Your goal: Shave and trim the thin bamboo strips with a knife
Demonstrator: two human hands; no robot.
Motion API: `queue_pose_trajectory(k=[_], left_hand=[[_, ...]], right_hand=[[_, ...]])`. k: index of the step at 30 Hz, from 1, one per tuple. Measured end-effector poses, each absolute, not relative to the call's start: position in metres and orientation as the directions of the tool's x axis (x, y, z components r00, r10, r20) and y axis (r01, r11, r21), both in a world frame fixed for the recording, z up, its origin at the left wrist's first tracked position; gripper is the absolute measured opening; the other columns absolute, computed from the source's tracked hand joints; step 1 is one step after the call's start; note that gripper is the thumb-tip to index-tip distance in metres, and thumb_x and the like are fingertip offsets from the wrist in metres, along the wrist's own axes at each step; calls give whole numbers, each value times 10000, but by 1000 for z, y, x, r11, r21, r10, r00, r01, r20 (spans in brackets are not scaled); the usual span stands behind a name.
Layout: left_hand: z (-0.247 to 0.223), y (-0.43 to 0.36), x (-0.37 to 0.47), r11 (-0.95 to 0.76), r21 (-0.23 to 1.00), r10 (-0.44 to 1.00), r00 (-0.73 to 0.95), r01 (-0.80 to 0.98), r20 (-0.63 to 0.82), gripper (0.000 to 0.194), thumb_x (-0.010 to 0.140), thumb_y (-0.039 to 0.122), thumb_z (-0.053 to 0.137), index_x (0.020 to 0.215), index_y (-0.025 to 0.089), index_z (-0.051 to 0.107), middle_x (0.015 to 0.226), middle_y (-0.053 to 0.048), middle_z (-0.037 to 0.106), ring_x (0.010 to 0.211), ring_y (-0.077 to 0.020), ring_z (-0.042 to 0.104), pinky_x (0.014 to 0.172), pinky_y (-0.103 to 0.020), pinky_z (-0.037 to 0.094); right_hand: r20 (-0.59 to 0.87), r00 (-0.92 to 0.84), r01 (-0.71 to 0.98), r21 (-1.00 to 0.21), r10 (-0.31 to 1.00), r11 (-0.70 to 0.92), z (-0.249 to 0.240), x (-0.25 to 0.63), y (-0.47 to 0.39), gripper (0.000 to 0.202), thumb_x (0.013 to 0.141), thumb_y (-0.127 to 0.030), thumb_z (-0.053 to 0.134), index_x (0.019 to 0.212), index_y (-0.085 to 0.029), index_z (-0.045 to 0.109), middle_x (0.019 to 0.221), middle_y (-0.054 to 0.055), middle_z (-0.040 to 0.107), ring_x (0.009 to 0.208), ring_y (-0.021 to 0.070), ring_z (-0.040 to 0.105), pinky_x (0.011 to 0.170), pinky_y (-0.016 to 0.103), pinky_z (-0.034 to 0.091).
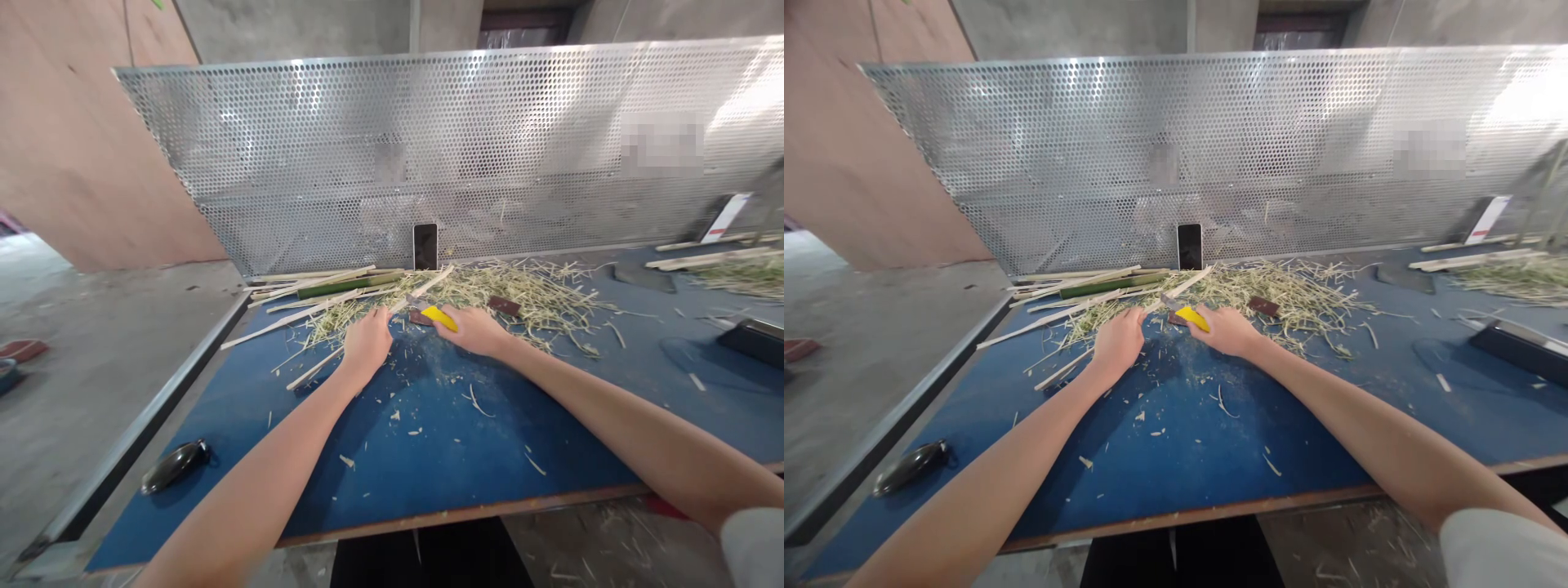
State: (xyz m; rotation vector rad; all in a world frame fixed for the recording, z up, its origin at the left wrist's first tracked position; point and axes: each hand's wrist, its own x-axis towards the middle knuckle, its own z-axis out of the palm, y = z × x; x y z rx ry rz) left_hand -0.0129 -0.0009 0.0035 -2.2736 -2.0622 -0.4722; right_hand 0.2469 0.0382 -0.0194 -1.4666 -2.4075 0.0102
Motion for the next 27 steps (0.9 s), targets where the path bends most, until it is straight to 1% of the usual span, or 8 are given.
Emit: queue_pose_trajectory(k=[3,6,11,14,18,22,24,27], left_hand=[[8,-6,-12,-101,180,970,57,978,237,403,1193,286,381,1305,215,762,1189,-154,823,1068,-325,794,917,-415,573],[11,-9,-11,-87,177,973,46,980,227,407,1196,304,386,1296,212,770,1137,-150,837,1035,-323,802,892,-413,574],[14,-12,-10,-105,155,967,64,982,246,424,1193,286,378,1327,210,773,1226,-144,844,1051,-322,805,901,-419,583],[17,-13,-10,-107,137,969,73,985,237,441,1193,285,369,1335,208,780,1249,-141,845,1052,-321,808,903,-414,589],[20,-14,-10,-75,118,970,46,990,237,442,1186,284,381,1329,213,793,1198,-140,852,1061,-321,814,894,-396,591],[19,-14,-11,-70,105,969,42,992,244,431,1181,284,391,1284,215,804,1182,-132,857,1049,-322,818,881,-390,587],[17,-13,-10,-79,110,971,52,991,234,422,1178,282,396,1278,222,802,1180,-127,859,1041,-321,819,876,-388,582],[13,-12,-10,-87,115,970,58,990,237,412,1175,288,409,1269,229,805,1177,-128,859,1054,-331,817,873,-394,576]], right_hand=[[272,-436,857,-167,858,488,-21,246,39,470,1122,-607,461,1241,-257,752,769,84,758,709,299,715,676,407,478],[268,-426,863,-165,864,477,-24,247,44,523,1145,-656,407,1149,-273,764,823,91,784,780,309,745,693,409,499],[261,-361,880,-223,895,419,-22,249,50,541,1158,-642,412,961,-270,752,888,114,793,867,319,758,750,422,517],[241,-350,872,-269,905,408,-18,253,54,544,1153,-658,432,906,-269,721,837,107,761,827,302,732,731,407,484],[180,-240,877,-382,954,293,-13,273,69,670,1155,-744,302,822,-253,614,725,93,681,642,243,618,637,383,393],[264,-77,907,-382,961,178,-10,298,86,672,1135,-780,314,774,-262,544,683,85,618,658,240,586,651,365,346],[296,-70,901,-390,953,188,-11,301,88,691,1127,-798,306,761,-262,541,691,90,622,668,239,586,658,365,342],[300,-161,887,-375,940,271,-14,292,80,682,1119,-794,326,803,-255,600,725,98,661,681,247,595,662,373,358]])
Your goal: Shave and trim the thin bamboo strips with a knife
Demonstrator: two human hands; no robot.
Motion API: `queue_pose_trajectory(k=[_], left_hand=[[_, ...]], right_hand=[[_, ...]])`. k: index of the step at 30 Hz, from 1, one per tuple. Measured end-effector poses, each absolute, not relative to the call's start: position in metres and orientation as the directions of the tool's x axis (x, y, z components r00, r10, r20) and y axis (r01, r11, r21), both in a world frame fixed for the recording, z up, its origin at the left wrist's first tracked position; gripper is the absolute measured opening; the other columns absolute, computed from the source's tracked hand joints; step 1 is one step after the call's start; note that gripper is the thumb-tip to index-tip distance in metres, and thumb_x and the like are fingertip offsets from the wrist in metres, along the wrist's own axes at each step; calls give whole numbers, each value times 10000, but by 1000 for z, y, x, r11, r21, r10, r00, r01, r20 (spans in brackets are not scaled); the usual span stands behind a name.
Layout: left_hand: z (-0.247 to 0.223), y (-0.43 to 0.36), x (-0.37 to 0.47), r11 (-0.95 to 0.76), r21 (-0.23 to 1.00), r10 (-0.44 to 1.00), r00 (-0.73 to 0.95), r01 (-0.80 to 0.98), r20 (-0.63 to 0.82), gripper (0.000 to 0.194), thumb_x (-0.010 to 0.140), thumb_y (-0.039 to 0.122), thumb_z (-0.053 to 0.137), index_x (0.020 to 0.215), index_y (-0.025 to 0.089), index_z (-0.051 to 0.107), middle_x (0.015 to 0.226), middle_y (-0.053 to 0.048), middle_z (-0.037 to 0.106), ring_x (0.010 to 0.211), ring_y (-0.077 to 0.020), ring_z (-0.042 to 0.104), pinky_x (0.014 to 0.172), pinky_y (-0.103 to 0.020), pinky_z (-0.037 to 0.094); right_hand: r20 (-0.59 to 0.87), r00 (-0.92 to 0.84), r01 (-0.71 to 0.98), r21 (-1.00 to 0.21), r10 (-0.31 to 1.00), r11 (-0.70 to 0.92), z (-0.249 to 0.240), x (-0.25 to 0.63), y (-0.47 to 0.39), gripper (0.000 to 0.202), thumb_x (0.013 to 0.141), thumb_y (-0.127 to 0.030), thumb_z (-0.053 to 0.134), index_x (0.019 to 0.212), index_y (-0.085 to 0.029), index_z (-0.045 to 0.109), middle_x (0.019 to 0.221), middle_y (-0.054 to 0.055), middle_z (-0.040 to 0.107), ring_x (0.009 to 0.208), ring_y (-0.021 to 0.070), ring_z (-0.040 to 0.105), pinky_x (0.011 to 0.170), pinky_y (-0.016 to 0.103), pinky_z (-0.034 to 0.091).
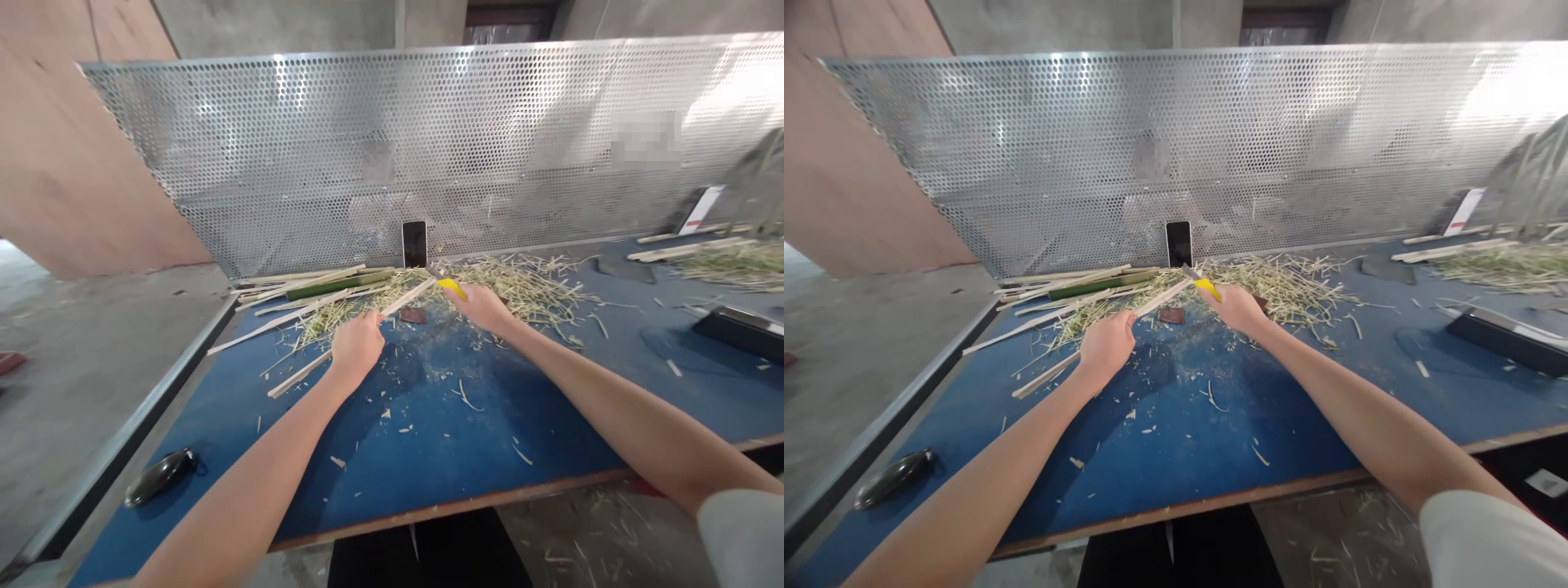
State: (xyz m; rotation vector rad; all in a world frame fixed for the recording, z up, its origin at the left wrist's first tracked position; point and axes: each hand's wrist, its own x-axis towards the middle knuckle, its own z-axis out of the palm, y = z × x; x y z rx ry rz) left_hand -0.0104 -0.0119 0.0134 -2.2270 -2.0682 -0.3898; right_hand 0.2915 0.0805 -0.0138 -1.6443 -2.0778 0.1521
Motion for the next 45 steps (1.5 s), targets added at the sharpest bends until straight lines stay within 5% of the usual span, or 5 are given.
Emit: queue_pose_trajectory(k=[8,19,28,37,45], left_hand=[[10,-6,-14,-55,150,974,20,987,226,430,1182,313,397,1261,222,809,1136,-128,859,1045,-323,811,864,-380,561],[4,1,-15,-53,162,970,12,985,244,418,1177,323,419,1232,242,825,1143,-119,862,1072,-322,809,868,-369,554],[6,2,-16,-47,186,965,-3,981,261,417,1179,310,417,1196,230,826,1111,-122,858,1060,-314,806,867,-358,549],[1,4,-17,-52,177,966,5,983,258,424,1171,341,421,1212,251,834,1112,-121,861,1042,-323,809,879,-376,560],[0,6,-18,-66,176,967,19,982,256,430,1168,325,419,1235,248,837,1131,-126,863,1069,-328,806,879,-376,558]], right_hand=[[187,-367,843,-346,911,411,-17,257,52,621,1089,-779,445,1005,-250,759,948,136,797,844,306,697,716,411,440],[176,-203,863,-433,963,261,-17,277,73,622,1090,-790,390,840,-262,606,797,118,716,720,264,623,668,407,401],[148,-365,842,-367,919,394,-11,261,53,626,1086,-771,411,948,-240,711,908,149,773,767,281,641,668,404,393],[109,-246,838,-476,963,268,-13,271,66,640,1091,-806,384,772,-268,522,696,77,607,625,222,525,623,411,361],[99,-351,833,-421,931,359,-11,262,55,658,1091,-800,366,807,-260,610,746,98,662,674,254,597,665,427,413]])
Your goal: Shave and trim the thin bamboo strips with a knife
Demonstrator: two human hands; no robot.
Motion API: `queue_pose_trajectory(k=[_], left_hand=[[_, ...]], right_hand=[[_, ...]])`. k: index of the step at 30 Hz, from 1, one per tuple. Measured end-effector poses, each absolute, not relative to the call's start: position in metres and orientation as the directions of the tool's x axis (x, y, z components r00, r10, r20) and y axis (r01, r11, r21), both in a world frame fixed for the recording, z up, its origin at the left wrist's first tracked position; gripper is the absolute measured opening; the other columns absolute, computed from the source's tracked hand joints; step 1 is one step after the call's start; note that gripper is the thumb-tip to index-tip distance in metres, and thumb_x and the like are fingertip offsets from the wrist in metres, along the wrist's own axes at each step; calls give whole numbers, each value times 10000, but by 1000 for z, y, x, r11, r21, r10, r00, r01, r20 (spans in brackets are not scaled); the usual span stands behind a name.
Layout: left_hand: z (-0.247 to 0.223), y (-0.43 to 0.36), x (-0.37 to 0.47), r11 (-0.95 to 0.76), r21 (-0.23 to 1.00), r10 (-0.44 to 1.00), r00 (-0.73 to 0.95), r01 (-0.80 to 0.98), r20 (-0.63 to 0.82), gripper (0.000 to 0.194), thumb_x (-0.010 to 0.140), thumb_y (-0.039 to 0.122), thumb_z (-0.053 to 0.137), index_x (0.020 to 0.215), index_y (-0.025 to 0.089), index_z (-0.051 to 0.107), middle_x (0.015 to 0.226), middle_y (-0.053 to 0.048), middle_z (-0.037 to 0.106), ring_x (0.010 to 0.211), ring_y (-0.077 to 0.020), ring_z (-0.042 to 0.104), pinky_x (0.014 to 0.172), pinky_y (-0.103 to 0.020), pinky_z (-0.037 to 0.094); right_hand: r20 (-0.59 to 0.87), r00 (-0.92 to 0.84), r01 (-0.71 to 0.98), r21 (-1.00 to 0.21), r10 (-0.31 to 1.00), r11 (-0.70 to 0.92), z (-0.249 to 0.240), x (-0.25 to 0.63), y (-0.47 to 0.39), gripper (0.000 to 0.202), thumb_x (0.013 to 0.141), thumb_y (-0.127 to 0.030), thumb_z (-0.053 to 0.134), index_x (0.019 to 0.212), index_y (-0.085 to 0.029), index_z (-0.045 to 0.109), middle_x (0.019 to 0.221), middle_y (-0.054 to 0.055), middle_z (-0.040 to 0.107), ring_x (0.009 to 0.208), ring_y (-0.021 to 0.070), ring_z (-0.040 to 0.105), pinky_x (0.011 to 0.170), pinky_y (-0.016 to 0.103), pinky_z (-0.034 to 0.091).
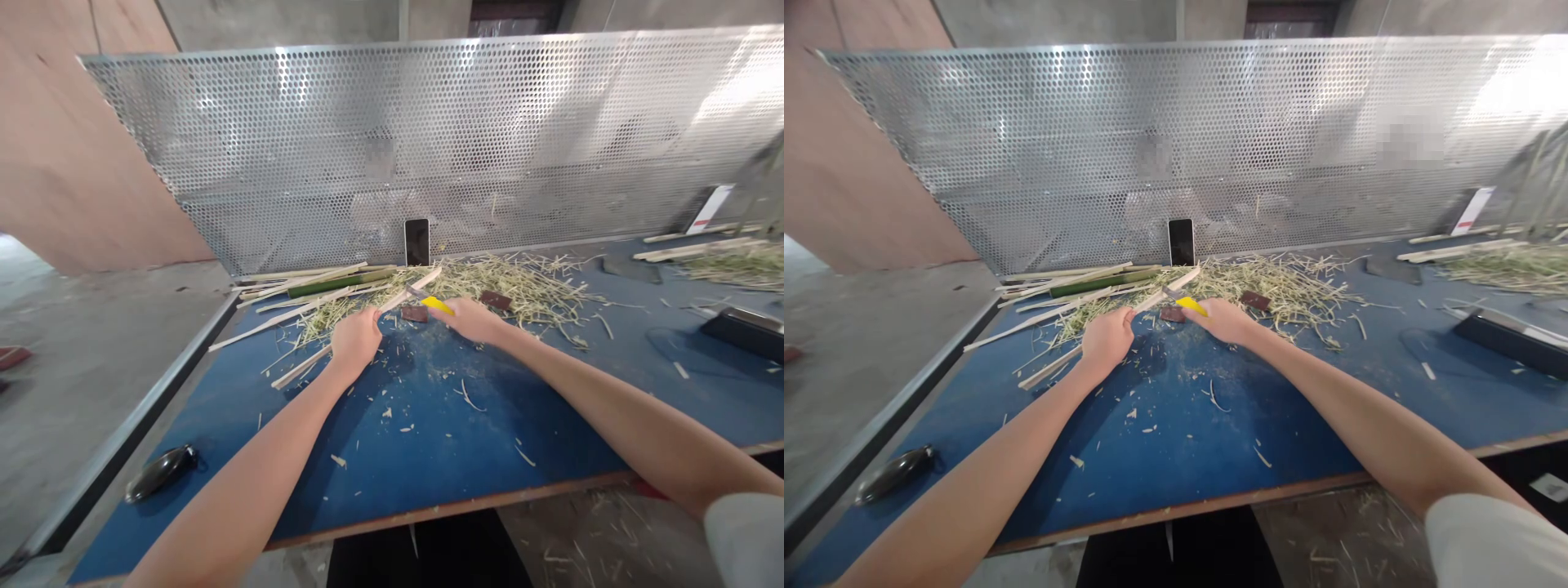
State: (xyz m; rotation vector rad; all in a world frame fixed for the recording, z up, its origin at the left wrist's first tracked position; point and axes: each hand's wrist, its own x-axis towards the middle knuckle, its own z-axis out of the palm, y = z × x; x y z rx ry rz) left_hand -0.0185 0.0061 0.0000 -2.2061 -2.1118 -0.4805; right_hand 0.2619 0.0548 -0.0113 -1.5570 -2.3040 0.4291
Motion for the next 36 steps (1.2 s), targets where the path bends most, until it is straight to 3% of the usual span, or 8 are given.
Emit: queue_pose_trajectory(k=[5,13,16,19,22,28,36], left_hand=[[0,4,-17,-72,178,956,17,981,293,436,1177,313,405,1251,242,829,1133,-122,861,1064,-309,806,885,-358,552],[-1,5,-16,-113,171,940,50,979,336,429,1184,300,404,1274,237,819,1208,-117,857,1109,-291,802,928,-346,550],[3,2,-16,-107,170,944,47,980,326,414,1169,283,422,1269,243,822,1216,-116,860,1102,-300,804,919,-355,558],[6,-3,-17,-122,185,931,48,975,362,425,1159,253,410,1314,236,805,1246,-130,856,1092,-302,807,899,-359,563],[6,-8,-16,-192,192,908,101,962,406,433,1160,242,392,1340,227,785,1313,-144,839,1105,-294,802,906,-354,565],[2,-6,-14,-256,166,933,199,952,299,402,1171,268,408,1317,236,781,1282,-126,842,1134,-292,799,937,-351,565],[2,2,-18,-173,142,964,138,975,227,411,1186,329,390,1265,233,781,1139,-125,856,1066,-309,808,902,-366,547]], right_hand=[[74,-349,834,-431,934,345,-3,261,52,661,1105,-795,332,853,-259,624,731,90,656,680,263,604,666,424,410],[184,-310,852,-381,933,358,-3,273,66,692,1101,-827,327,871,-262,653,767,104,686,691,262,607,681,413,420],[205,-188,872,-415,961,259,-6,292,82,705,1103,-828,335,864,-255,668,707,90,659,651,252,594,664,398,411],[183,24,900,-433,983,58,-6,317,99,692,1120,-770,353,792,-247,665,639,91,606,649,268,600,678,399,401],[227,79,899,-437,971,29,-8,327,104,664,1136,-715,365,774,-243,662,655,104,623,670,272,614,690,394,400],[288,32,921,-381,957,84,-15,306,91,607,1120,-712,399,874,-241,693,765,120,714,695,262,621,633,361,368],[330,91,936,-352,940,33,-16,309,91,644,1124,-742,341,917,-238,686,846,156,748,783,309,670,674,373,362]])
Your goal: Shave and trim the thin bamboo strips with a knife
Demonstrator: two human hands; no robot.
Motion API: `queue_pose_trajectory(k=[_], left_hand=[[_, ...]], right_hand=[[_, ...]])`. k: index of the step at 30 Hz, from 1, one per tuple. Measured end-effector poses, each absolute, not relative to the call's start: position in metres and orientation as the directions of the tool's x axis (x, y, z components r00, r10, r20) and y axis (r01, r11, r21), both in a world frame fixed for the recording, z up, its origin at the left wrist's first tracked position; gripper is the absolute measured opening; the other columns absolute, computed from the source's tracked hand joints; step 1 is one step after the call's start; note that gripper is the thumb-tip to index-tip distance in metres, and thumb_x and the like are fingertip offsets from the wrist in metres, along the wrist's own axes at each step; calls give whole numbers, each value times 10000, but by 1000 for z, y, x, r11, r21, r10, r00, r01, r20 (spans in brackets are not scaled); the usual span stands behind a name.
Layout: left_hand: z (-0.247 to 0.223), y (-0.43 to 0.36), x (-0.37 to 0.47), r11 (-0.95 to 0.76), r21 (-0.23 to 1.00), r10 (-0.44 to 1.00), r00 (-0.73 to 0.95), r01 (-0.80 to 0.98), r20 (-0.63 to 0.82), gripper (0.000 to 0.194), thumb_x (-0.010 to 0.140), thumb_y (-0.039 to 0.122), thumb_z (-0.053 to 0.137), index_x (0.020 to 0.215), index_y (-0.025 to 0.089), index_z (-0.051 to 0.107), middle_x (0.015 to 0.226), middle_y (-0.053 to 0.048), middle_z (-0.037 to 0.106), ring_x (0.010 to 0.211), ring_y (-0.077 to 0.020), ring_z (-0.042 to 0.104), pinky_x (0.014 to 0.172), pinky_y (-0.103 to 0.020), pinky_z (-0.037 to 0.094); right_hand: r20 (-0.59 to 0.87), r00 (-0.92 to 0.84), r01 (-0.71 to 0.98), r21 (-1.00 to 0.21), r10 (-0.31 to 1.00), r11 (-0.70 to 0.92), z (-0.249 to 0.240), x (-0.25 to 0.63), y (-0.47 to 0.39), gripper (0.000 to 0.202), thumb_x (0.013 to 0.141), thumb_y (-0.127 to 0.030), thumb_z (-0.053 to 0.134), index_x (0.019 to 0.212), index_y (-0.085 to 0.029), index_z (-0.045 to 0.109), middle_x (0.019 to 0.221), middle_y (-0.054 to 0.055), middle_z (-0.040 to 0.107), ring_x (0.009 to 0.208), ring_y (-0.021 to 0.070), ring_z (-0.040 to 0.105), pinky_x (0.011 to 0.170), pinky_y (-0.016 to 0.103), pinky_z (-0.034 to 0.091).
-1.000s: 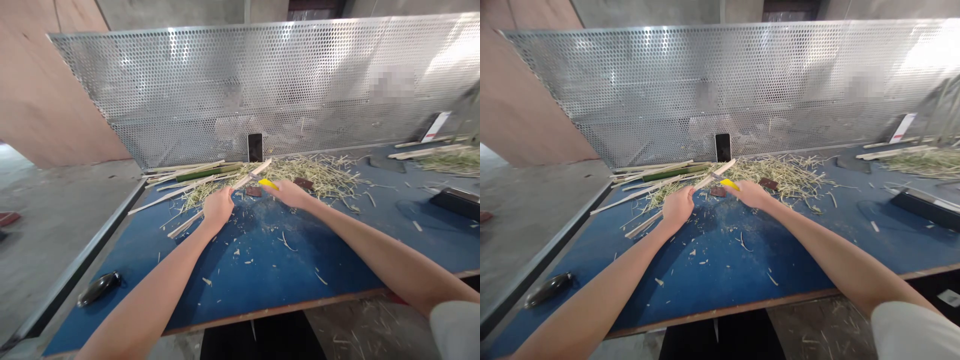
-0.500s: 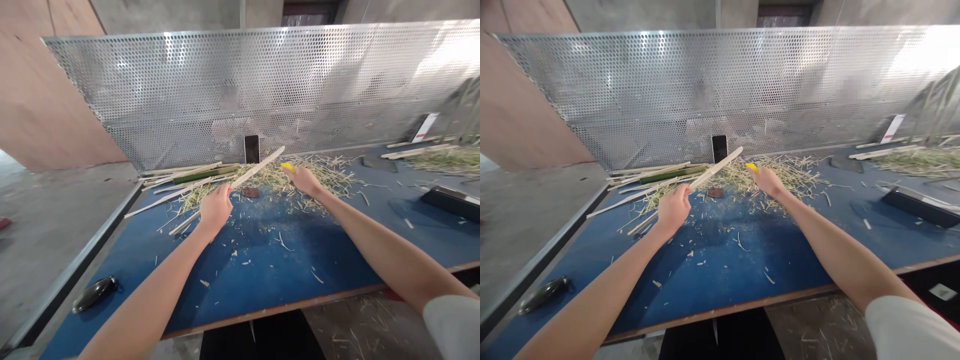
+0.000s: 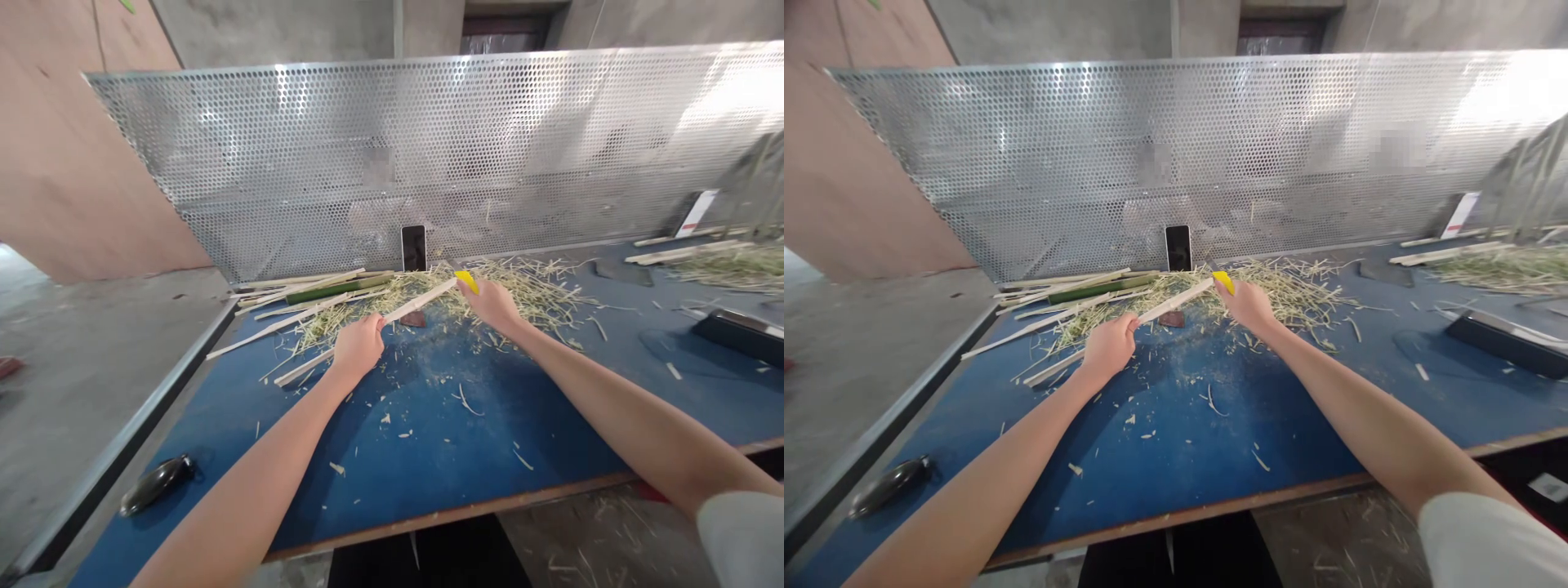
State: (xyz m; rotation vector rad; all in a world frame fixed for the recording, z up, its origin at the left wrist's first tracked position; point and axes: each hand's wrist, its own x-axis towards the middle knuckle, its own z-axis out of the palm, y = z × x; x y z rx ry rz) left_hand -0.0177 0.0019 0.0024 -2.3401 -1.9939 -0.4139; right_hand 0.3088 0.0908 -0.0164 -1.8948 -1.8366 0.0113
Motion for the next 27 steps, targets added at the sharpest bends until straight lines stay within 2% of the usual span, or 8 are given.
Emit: queue_pose_trajectory(k=[2,4,7,10,14,19,23,27], left_hand=[[2,2,-18,-164,148,967,129,975,218,406,1180,334,398,1239,235,787,1124,-123,854,1057,-304,805,896,-360,542],[3,3,-18,-155,151,971,122,976,206,402,1171,345,413,1195,232,798,1093,-124,852,1048,-303,802,885,-355,539],[3,3,-18,-140,137,976,113,981,188,434,1162,385,424,1106,220,821,1039,-137,849,1014,-310,802,862,-356,541],[5,3,-18,-119,112,981,100,987,167,521,1163,411,402,997,208,852,962,-147,844,941,-311,805,835,-361,550],[7,5,-19,-71,54,987,62,996,151,606,1154,387,378,885,193,886,880,-166,832,899,-323,815,822,-373,574],[4,9,-21,-54,10,989,52,998,137,568,1130,360,414,966,172,925,926,-202,841,972,-360,831,879,-406,611],[1,11,-22,-64,15,992,62,998,109,568,1132,368,416,983,163,924,956,-206,845,982,-349,835,872,-386,619],[3,12,-22,-63,26,993,60,998,102,575,1136,372,409,989,157,921,945,-201,843,978,-336,831,884,-377,619]], right_hand=[[346,124,925,-380,930,18,-18,311,92,639,1117,-748,349,973,-233,699,876,162,757,820,329,685,698,380,387],[374,158,905,-425,914,17,-20,312,94,620,1099,-755,397,1121,-221,711,917,163,772,843,342,697,723,385,415],[421,192,870,-492,886,46,-24,312,94,634,1071,-736,484,1387,-210,639,922,146,779,810,343,689,741,401,442],[451,172,854,-511,876,95,-26,311,93,631,1090,-683,459,1490,-210,576,912,133,776,770,327,666,747,414,448],[472,83,867,-469,878,170,-24,308,88,595,1124,-630,365,1491,-219,588,972,132,777,801,317,683,780,417,450],[499,-16,839,-464,866,283,-23,306,86,573,1128,-584,335,1477,-205,588,1099,162,787,941,345,724,854,424,476],[522,-82,807,-466,849,364,-28,307,90,554,1135,-546,322,1462,-178,575,1138,188,778,1023,366,729,934,454,503],[548,-154,811,-405,822,421,-36,310,98,433,1135,-492,339,1281,-219,641,1176,192,749,1083,372,708,963,475,525]])
